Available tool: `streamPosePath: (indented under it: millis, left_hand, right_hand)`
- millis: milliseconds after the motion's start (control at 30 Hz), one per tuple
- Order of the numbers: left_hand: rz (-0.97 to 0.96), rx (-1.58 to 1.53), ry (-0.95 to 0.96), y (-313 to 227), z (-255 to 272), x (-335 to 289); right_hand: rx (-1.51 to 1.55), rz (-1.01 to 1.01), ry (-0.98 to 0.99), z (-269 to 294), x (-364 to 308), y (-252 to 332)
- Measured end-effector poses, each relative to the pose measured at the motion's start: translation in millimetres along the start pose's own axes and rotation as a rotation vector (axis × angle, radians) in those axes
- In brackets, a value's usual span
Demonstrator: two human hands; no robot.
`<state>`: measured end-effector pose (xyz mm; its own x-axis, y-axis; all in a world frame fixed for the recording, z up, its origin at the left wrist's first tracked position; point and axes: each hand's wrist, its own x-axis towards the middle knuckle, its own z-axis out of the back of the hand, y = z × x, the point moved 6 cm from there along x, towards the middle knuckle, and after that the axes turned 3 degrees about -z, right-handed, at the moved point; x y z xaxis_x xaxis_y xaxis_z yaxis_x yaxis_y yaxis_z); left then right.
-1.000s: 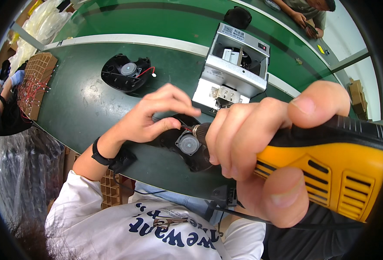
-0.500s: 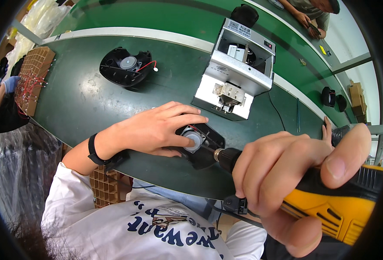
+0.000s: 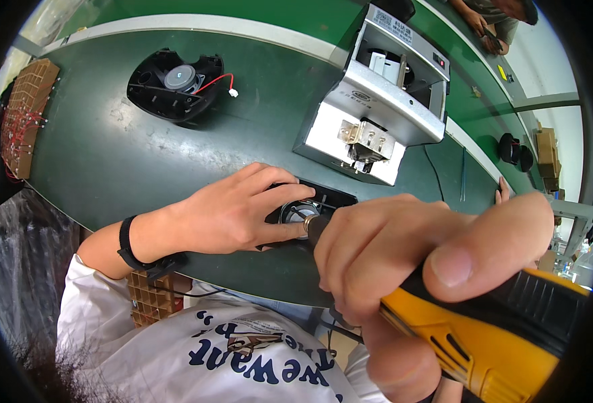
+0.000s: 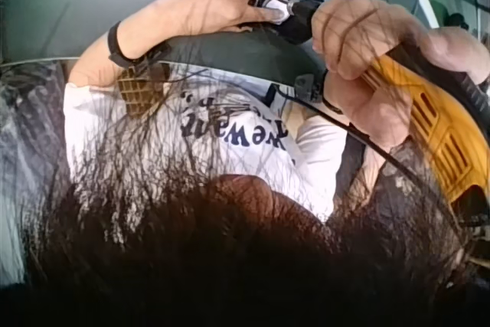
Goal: Assembling small speaker components into black plastic housings using an electric screwdriver on an assembly line.
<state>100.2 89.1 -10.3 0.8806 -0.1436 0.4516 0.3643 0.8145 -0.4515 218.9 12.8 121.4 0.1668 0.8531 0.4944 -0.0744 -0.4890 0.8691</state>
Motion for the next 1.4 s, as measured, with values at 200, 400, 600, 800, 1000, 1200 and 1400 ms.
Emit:
streamPosePath:
  millis: [200, 400, 600, 800, 1000, 1200, 1400]
  left_hand:
    - [0.011, 0.016, -0.004, 1.5, -0.7, 1.1]
    - [0.027, -0.006, -0.005, 3.9, -2.4, -0.5]
    - [0.034, -0.012, -0.011, 3.6, -1.4, 0.6]
    - [0.039, -0.014, -0.010, 4.1, -0.8, 0.7]
    - [0.046, -0.029, -0.015, 4.8, -1.5, 0.1]
    - [0.050, -0.044, -0.026, 5.1, -1.4, -0.3]
    - [0.053, -0.051, -0.021, 4.9, 1.1, 0.3]
  right_hand:
    - [-0.035, -0.043, 0.067, 0.3, 1.1, -15.4]
    - [-0.048, -0.095, 0.050, 0.0, -1.4, -24.4]
    - [-0.072, -0.141, 0.022, 1.3, -3.2, -28.4]
    - [-0.097, -0.184, -0.003, 1.3, -3.5, -31.8]
    - [-0.111, -0.208, -0.015, -0.1, -2.8, -33.6]
    - [-0.102, -0.196, -0.001, -0.5, -4.2, -34.1]
    - [-0.057, -0.136, 0.093, 0.8, -0.3, -37.4]
